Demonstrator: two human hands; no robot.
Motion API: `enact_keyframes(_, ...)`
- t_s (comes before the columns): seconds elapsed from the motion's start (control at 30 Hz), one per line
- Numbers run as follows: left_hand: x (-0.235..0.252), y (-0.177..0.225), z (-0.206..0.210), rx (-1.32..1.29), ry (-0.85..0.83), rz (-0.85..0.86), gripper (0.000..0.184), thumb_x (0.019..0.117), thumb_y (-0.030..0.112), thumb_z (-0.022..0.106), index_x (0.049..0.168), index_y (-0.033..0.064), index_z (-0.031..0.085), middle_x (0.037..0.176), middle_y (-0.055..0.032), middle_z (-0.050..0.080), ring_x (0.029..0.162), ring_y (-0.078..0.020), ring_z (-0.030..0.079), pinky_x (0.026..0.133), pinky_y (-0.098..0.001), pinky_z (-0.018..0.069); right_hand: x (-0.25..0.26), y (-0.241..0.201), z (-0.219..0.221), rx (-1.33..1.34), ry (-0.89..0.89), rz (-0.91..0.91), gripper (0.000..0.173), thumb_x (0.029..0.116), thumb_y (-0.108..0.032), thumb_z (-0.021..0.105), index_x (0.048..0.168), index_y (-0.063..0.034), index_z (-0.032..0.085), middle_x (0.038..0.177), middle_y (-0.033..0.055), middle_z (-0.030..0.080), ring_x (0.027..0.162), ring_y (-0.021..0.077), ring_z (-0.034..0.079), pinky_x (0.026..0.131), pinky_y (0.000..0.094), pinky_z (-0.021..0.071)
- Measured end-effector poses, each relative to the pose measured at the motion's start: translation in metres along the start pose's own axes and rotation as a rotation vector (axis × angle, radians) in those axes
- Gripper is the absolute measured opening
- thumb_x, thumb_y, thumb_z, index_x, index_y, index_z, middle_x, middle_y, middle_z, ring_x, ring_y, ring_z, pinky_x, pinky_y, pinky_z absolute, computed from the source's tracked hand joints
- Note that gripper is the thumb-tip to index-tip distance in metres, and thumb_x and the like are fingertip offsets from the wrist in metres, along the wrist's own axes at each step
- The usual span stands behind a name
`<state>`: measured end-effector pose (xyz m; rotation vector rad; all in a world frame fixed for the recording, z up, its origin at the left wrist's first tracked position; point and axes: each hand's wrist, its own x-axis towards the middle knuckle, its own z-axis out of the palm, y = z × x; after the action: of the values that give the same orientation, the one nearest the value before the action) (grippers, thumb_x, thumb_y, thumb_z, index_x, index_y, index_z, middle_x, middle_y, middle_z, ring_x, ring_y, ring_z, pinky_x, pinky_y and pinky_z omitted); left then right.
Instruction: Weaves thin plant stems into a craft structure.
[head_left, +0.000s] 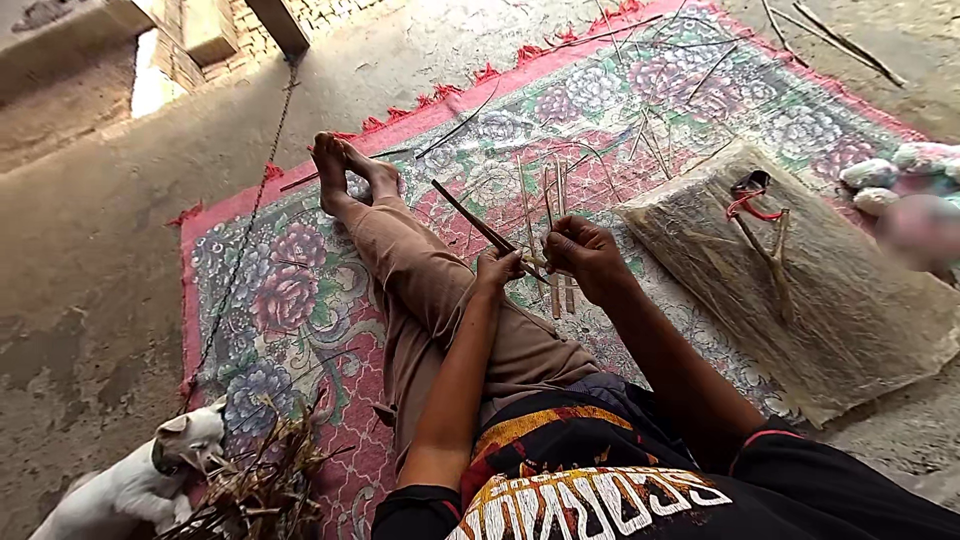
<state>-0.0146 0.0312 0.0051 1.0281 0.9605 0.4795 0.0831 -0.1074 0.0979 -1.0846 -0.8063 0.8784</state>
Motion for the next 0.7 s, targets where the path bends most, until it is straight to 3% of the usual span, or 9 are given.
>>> enact_keyframes(0.13, 0.003, -0.001, 0.002, 0.06, 0.013, -0.043, 0.018, 0.097, 0.0, 0.064, 0.113, -0.0054, 0.059, 0.085, -0.0112, 0.066, 0.063, -0.014, 0.065, 0.06, -0.0297, 0.0587, -0.03, -0.081, -0.007, 0.334, -0.409, -0.171, 0.006, 0.1023, -0.015, 0.06, 0.102, -0.0105, 0.063, 0.088, 0.0017, 0.063, 0.065, 0.0092, 0.064, 0.055, 0.0252, 0.0596)
enact_keyframes(0.23, 0.003, -0.001, 0.002, 0.051, 0.019, -0.044, 0.018, 0.098, 0.002, 0.064, 0.114, -0.0048, 0.058, 0.086, -0.0111, 0.066, 0.064, -0.0142, 0.065, 0.06, -0.0298, 0.0591, -0.026, -0.101, -0.019, 0.457, -0.537, -0.275, 0.008, 0.1019, -0.019, 0.062, 0.105, -0.0135, 0.066, 0.089, -0.0026, 0.066, 0.066, 0.0037, 0.063, 0.053, 0.017, 0.0537)
enact_keyframes(0.3, 0.001, 0.001, 0.002, 0.033, 0.021, -0.034, 0.018, 0.0992, 0.004, 0.063, 0.114, -0.0044, 0.058, 0.086, -0.0103, 0.065, 0.063, -0.0132, 0.064, 0.059, -0.0285, 0.0584, -0.011, -0.094, -0.03, 0.493, -0.387, -0.292, 0.009, 0.1026, -0.018, 0.059, 0.103, -0.0156, 0.068, 0.091, -0.004, 0.068, 0.07, 0.001, 0.063, 0.059, 0.0134, 0.0529)
enact_keyframes(0.37, 0.0, 0.002, 0.002, 0.015, 0.011, -0.025, 0.016, 0.1007, 0.005, 0.061, 0.113, -0.0036, 0.059, 0.085, -0.0095, 0.065, 0.061, -0.0125, 0.064, 0.058, -0.0273, 0.0582, 0.014, -0.071, -0.046, 0.441, 0.033, -0.233, 0.015, 0.1056, -0.008, 0.049, 0.103, -0.0136, 0.062, 0.093, -0.0005, 0.07, 0.081, 0.007, 0.069, 0.076, 0.0213, 0.0601)
enact_keyframes(0.4, -0.001, 0.002, 0.002, 0.008, 0.001, -0.024, 0.016, 0.1013, 0.006, 0.061, 0.114, -0.0035, 0.059, 0.085, -0.0099, 0.065, 0.062, -0.0129, 0.064, 0.059, -0.0278, 0.0585, 0.029, -0.055, -0.056, 0.295, 0.26, -0.155, 0.015, 0.1055, -0.004, 0.048, 0.116, -0.0103, 0.056, 0.102, 0.0036, 0.07, 0.09, 0.0137, 0.072, 0.083, 0.0304, 0.0624)
enact_keyframes(0.43, 0.0, 0.002, 0.001, 0.005, -0.013, -0.018, 0.016, 0.1015, 0.006, 0.061, 0.114, -0.0033, 0.059, 0.086, -0.0104, 0.065, 0.063, -0.0137, 0.065, 0.06, -0.0287, 0.0592, 0.042, -0.037, -0.065, 0.09, 0.382, -0.052, 0.03, 0.1038, -0.005, 0.053, 0.134, -0.0064, 0.049, 0.116, 0.0088, 0.066, 0.101, 0.0197, 0.071, 0.087, 0.0373, 0.0616)
enact_keyframes(0.5, 0.003, 0.001, 0.0, 0.003, -0.047, -0.004, 0.018, 0.102, 0.008, 0.061, 0.116, -0.0036, 0.058, 0.089, -0.011, 0.066, 0.065, -0.0144, 0.067, 0.062, -0.0299, 0.0605, 0.05, -0.004, -0.072, -0.262, 0.35, 0.227, 0.055, 0.1025, -0.016, 0.062, 0.151, -0.0018, 0.039, 0.136, 0.0186, 0.058, 0.115, 0.0275, 0.064, 0.092, 0.0447, 0.0551)
enact_keyframes(0.6, 0.003, -0.001, -0.002, 0.02, -0.084, 0.0, 0.02, 0.1022, 0.009, 0.061, 0.117, -0.0035, 0.058, 0.092, -0.0112, 0.067, 0.067, -0.0147, 0.068, 0.064, -0.0302, 0.061, 0.03, 0.045, -0.05, -0.418, 0.023, 0.535, 0.04, 0.1078, -0.024, 0.053, 0.138, 0.0022, 0.054, 0.122, 0.0207, 0.066, 0.101, 0.0277, 0.067, 0.087, 0.0467, 0.0542)
enact_keyframes(0.7, 0.002, -0.001, 0.0, 0.031, -0.129, 0.007, 0.02, 0.1019, 0.007, 0.06, 0.119, -0.0034, 0.057, 0.092, -0.0112, 0.068, 0.069, -0.0154, 0.069, 0.066, -0.0309, 0.0614, 0.012, 0.095, -0.036, -0.236, -0.008, 0.536, 0.022, 0.1057, -0.013, 0.056, 0.115, 0.0058, 0.062, 0.092, 0.0119, 0.07, 0.073, 0.0155, 0.068, 0.071, 0.0329, 0.0588)
